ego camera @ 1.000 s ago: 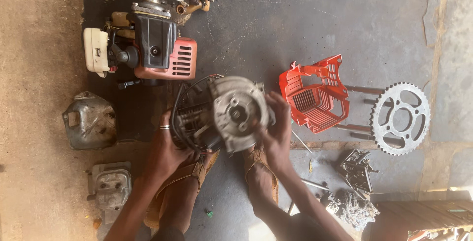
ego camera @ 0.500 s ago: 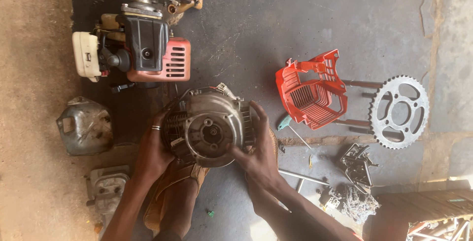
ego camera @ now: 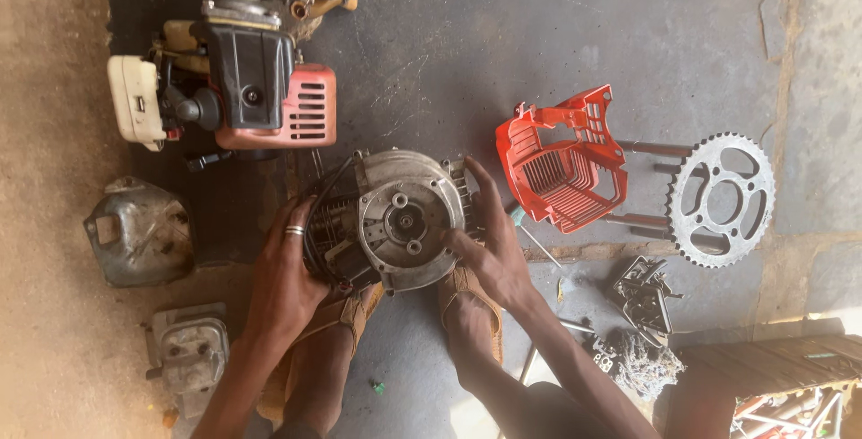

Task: The person disassembles a small engine component by removing screws and the top casing using a T-handle wrench and a screwdriver.

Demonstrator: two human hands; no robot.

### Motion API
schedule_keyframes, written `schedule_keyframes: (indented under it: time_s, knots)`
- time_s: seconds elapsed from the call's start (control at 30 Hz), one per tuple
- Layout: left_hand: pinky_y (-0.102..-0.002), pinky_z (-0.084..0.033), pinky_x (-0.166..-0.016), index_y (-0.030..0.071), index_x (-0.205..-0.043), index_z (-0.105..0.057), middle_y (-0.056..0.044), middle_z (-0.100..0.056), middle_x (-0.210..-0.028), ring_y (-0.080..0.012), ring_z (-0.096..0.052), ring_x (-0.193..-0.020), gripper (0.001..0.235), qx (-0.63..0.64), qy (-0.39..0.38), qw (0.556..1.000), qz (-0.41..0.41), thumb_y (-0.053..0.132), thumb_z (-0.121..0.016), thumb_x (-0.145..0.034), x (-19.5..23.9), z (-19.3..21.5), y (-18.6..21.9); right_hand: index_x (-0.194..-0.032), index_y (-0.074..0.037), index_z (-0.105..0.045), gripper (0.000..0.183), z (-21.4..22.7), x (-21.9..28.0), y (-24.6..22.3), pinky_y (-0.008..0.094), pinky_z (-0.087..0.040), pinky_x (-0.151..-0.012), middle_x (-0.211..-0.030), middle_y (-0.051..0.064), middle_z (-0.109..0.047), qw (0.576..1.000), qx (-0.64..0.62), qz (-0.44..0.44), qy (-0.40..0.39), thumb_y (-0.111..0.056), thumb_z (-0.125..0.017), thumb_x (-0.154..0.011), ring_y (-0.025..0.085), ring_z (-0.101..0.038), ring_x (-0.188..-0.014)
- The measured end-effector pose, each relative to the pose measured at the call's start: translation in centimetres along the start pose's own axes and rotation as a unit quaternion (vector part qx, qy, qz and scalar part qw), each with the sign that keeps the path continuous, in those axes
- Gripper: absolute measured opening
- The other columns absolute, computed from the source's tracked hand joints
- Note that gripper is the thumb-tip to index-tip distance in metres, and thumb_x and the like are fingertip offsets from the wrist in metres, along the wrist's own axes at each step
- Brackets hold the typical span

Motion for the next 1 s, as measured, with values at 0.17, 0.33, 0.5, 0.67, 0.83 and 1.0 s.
schedule_keyframes:
  time_s: [0.17,0.33,0.5,0.67,0.83,1.0]
  knots:
    - [-0.050,-0.046,-0.110,0.002,-0.145,-0.040,-0.022,-0.047,-0.148,-0.0419,-0.051,-0.133,0.103,-0.009,-0.014,1.000,-0.010,0.009,-0.093,-0.057,-0.6,-0.1,-0.3,-0.173,-0.024,-0.009,0.119,0.3,0.2,-0.5,0.058,-0.060,-0.092,-0.098,0.031,-0.069,0.992,0.063,-0.105,-0.006,-0.030,-0.066,-0.070,0.040,-0.073,-0.090]
    - [-0.051,-0.043,-0.112,0.002,-0.146,-0.041,-0.023,-0.043,-0.151,-0.0442,-0.048,-0.135,0.102,-0.021,-0.037,0.999,-0.027,0.006,-0.091,-0.057,-0.8,-0.2,-0.4,-0.164,-0.026,-0.010,0.109,0.3,0.7,-1.7,0.061,-0.043,-0.108,-0.144,0.029,-0.046,0.996,0.079,-0.042,0.001,-0.024,-0.067,-0.071,0.046,-0.058,-0.122]
    - [-0.046,-0.046,-0.113,0.005,-0.150,-0.037,-0.020,-0.042,-0.155,-0.0414,-0.051,-0.134,0.102,-0.026,-0.084,0.996,-0.025,-0.009,-0.081,-0.059,-1.7,-0.4,-0.5,-0.158,-0.028,-0.023,0.099,0.6,0.9,-1.3,0.058,-0.043,-0.109,-0.129,0.025,-0.067,0.991,0.087,-0.103,-0.022,-0.033,-0.065,-0.068,0.044,-0.066,-0.119]
    - [-0.042,-0.051,-0.109,0.006,-0.152,-0.038,-0.021,-0.041,-0.155,-0.0400,-0.056,-0.128,0.095,-0.045,-0.106,0.992,-0.054,-0.020,-0.071,-0.067,-2.5,-0.7,-1.5,-0.153,-0.027,-0.027,0.094,0.4,1.1,-1.4,0.052,-0.052,-0.100,-0.115,0.027,-0.073,0.984,0.077,-0.162,-0.011,-0.036,-0.061,-0.066,0.042,-0.074,-0.106]
    - [-0.037,-0.056,-0.101,0.009,-0.155,-0.036,-0.019,-0.039,-0.156,-0.0384,-0.056,-0.127,0.102,-0.026,-0.153,0.988,-0.024,-0.025,-0.069,-0.064,-2.8,-0.5,-1.2,-0.153,-0.025,-0.030,0.091,0.4,1.0,-1.0,0.051,-0.050,-0.100,-0.117,0.027,-0.070,0.984,0.060,-0.165,-0.005,-0.027,-0.062,-0.068,0.036,-0.069,-0.109]
    - [-0.043,-0.046,-0.109,0.006,-0.148,-0.040,-0.020,-0.036,-0.156,-0.0408,-0.048,-0.135,0.102,-0.034,-0.185,0.977,-0.100,-0.021,-0.079,-0.058,-3.8,-1.3,1.4,-0.157,-0.017,-0.022,0.092,1.5,3.7,0.7,0.048,-0.045,-0.106,-0.132,0.024,-0.061,0.985,-0.102,-0.135,-0.012,-0.019,-0.061,-0.073,0.033,-0.063,-0.119]
Point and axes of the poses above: each hand's wrist, its own x-axis away from the middle knuckle, its own z-axis out of the back of the hand, y = z × x, the point moved 3 cm from there along -x, towards the middle knuckle
